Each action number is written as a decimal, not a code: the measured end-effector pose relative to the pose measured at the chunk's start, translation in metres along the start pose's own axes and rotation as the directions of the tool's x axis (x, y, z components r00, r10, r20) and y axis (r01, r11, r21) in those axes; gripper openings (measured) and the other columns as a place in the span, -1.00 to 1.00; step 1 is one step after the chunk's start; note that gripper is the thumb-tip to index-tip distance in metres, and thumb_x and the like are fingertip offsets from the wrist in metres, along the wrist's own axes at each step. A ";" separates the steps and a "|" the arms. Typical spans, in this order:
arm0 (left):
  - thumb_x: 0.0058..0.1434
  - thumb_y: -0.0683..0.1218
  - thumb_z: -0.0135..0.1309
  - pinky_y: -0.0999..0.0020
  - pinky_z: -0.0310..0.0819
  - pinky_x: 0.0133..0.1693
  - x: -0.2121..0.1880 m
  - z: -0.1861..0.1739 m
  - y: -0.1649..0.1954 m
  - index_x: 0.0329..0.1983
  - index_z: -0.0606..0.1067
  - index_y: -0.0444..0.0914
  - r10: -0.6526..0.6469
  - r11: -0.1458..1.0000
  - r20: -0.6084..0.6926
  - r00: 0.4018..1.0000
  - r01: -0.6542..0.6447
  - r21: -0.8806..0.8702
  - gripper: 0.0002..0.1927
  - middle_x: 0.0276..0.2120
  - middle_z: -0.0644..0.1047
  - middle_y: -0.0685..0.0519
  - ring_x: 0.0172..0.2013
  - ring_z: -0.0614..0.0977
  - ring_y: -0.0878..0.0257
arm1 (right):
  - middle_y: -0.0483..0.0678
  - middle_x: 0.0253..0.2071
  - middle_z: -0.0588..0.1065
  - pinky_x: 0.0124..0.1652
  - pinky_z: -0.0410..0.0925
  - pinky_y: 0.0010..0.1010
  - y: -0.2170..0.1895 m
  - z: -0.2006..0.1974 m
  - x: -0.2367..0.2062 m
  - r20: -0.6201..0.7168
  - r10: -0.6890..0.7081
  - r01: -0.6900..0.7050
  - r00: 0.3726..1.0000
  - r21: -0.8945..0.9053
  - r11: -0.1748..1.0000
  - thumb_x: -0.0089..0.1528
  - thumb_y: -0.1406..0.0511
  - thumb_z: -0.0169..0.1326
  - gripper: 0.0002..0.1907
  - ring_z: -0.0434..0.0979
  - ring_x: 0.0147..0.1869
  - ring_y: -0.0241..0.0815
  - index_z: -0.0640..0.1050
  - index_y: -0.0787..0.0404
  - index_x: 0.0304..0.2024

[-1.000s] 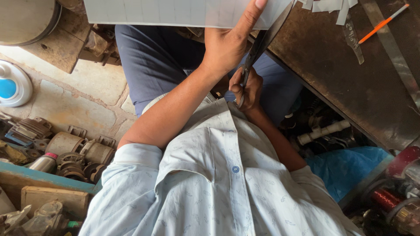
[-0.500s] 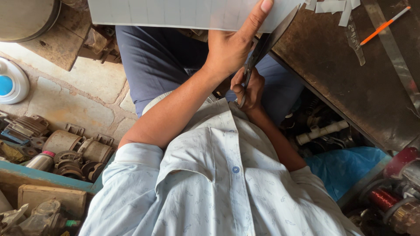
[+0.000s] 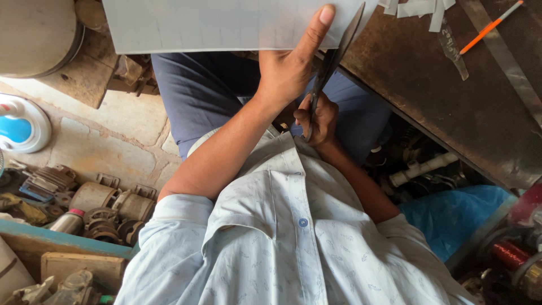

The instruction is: The person sits on the floor and cuts a translucent plastic sheet into narrow strips using scissors, placing the cut strips on the workbench. The person then picks up a blue electric motor housing and works on it with both hands.

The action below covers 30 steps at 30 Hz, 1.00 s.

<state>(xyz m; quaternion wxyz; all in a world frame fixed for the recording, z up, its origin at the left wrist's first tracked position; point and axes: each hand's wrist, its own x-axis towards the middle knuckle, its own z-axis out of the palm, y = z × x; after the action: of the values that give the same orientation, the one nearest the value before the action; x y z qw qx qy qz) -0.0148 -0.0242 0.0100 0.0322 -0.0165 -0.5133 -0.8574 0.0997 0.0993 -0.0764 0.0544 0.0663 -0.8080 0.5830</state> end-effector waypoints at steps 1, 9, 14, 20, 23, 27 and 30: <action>0.41 0.04 0.19 0.44 0.56 -0.24 0.000 0.000 0.000 -0.20 0.60 -0.33 -0.009 1.000 -0.003 1.000 0.009 0.022 -0.69 -0.33 0.60 0.10 -0.32 0.64 0.34 | -0.10 -0.52 0.42 -0.43 0.32 -0.48 0.001 0.000 -0.001 -0.009 0.028 -0.028 1.000 -0.006 1.000 0.37 -0.04 0.16 -0.49 0.46 -0.49 -0.31 0.39 0.26 -0.28; 0.35 0.07 0.21 0.44 0.60 -0.21 -0.011 0.001 0.001 -0.17 0.56 -0.31 -0.049 0.995 0.021 0.999 0.047 0.090 -0.68 -0.30 0.61 0.10 -0.29 0.66 0.34 | -0.08 -0.39 0.41 -0.27 0.37 -0.41 0.004 -0.002 -0.001 -0.010 0.056 -0.055 0.998 0.116 0.992 0.32 -0.21 0.12 -0.34 0.52 -0.32 -0.24 0.38 0.27 -0.20; 0.38 0.07 0.19 0.45 0.51 -0.31 -0.027 0.005 0.002 -0.22 0.60 -0.31 -0.156 0.978 0.061 0.986 0.146 0.149 -0.68 -0.38 0.59 0.10 -0.37 0.61 0.36 | -0.11 -0.36 0.45 -0.27 0.35 -0.43 0.002 -0.004 0.000 -0.076 0.015 -0.020 0.997 -0.068 0.998 0.29 -0.37 -0.08 -0.14 0.51 -0.29 -0.23 0.40 0.33 -0.04; 0.38 0.09 0.17 0.48 0.47 -0.40 -0.025 0.007 0.001 -0.24 0.61 -0.31 -0.149 0.977 0.086 0.985 0.133 0.168 -0.66 -0.46 0.57 0.13 -0.46 0.58 0.39 | -0.15 -0.45 0.46 -0.31 0.34 -0.43 0.000 -0.005 0.000 -0.081 0.031 -0.033 0.996 -0.026 0.999 0.32 -0.31 -0.06 -0.26 0.51 -0.36 -0.28 0.41 0.26 -0.19; 0.41 0.10 0.17 0.49 0.52 -0.34 -0.024 0.007 0.001 -0.22 0.61 -0.30 -0.096 0.985 0.103 0.990 0.079 0.150 -0.65 -0.41 0.59 0.13 -0.40 0.62 0.39 | -0.14 -0.46 0.44 -0.32 0.32 -0.44 -0.001 -0.005 0.000 -0.096 0.002 -0.007 0.995 -0.050 0.999 0.34 -0.23 0.00 -0.34 0.47 -0.37 -0.30 0.42 0.24 -0.22; 0.36 0.08 0.18 0.50 0.43 -0.45 -0.024 0.004 0.000 -0.29 0.60 -0.31 -0.215 0.959 0.052 0.975 0.200 0.201 -0.66 -0.52 0.54 0.15 -0.52 0.54 0.40 | -0.18 -0.53 0.43 -0.41 0.35 -0.50 -0.003 -0.002 -0.002 -0.108 0.152 -0.153 0.982 0.001 0.988 0.36 -0.08 0.13 -0.47 0.50 -0.47 -0.36 0.37 0.22 -0.33; 0.39 0.09 0.19 0.49 0.44 -0.37 -0.023 0.003 -0.003 -0.25 0.60 -0.32 -0.111 0.976 0.060 0.992 0.097 0.195 -0.65 -0.46 0.54 0.15 -0.44 0.53 0.40 | -0.18 -0.52 0.43 -0.40 0.33 -0.52 -0.003 -0.002 -0.001 -0.112 0.158 -0.158 0.981 0.005 0.987 0.35 -0.01 0.15 -0.53 0.48 -0.46 -0.36 0.37 0.21 -0.33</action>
<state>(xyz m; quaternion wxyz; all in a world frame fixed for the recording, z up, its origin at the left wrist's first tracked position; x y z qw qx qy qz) 0.0077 -0.0197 0.0072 -0.0292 -0.0166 -0.5944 -0.8034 0.1012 0.0998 -0.0729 0.0534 -0.0311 -0.8076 0.5866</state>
